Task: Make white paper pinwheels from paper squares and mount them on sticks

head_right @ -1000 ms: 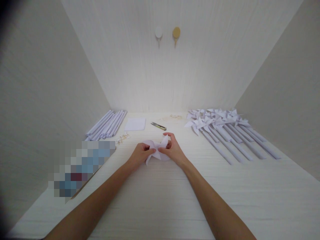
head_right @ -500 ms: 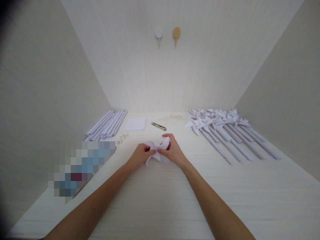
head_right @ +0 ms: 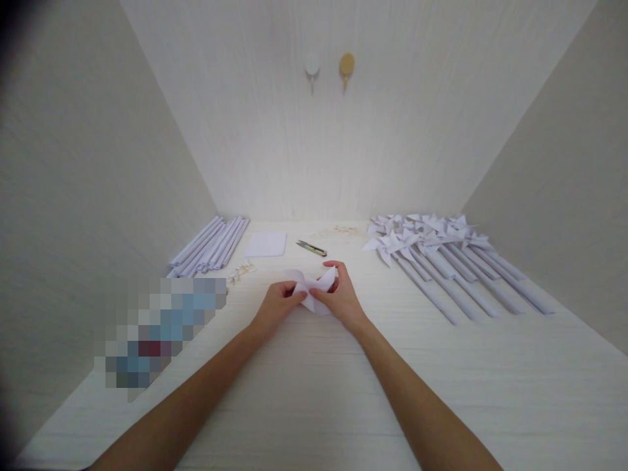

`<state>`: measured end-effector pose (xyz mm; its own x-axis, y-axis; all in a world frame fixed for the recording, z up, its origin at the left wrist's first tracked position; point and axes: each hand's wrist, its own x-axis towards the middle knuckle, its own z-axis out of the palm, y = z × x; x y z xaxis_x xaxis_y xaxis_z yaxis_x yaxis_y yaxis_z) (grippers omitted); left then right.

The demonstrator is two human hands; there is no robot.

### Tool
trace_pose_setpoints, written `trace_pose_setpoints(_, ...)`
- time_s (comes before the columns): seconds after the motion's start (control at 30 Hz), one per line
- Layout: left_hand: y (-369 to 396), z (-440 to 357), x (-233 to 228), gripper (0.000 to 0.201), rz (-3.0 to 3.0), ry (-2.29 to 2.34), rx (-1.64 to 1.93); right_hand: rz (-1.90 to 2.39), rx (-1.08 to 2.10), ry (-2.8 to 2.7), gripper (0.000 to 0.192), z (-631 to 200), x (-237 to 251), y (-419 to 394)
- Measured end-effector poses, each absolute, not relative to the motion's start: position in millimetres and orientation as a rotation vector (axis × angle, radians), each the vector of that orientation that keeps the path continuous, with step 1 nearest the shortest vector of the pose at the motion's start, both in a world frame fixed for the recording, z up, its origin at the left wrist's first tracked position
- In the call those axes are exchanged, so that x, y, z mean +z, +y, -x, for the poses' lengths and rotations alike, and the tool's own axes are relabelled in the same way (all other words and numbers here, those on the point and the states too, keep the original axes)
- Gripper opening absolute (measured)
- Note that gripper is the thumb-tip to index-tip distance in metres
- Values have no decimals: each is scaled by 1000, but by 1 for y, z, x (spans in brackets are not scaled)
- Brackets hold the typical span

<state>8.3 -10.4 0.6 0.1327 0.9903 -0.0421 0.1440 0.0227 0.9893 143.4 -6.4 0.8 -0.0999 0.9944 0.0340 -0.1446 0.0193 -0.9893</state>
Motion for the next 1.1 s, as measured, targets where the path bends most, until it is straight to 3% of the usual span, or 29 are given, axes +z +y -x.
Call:
trace_pose_setpoints(0.6, -12, -8, 0, 18, -1221, 1147, 1083, 1026, 1244, -1153, 52, -136, 2, -12)
trace_pose_setpoints(0.87, -7, -3, 3, 15, -947, 858, 1052, 930, 1286, -892, 22, -142, -2, 0)
trace_pose_setpoints(1.1, -13, 2, 8, 21, -870, 657, 884, 1027, 1190, -1219, 24, -132, 0, 21)
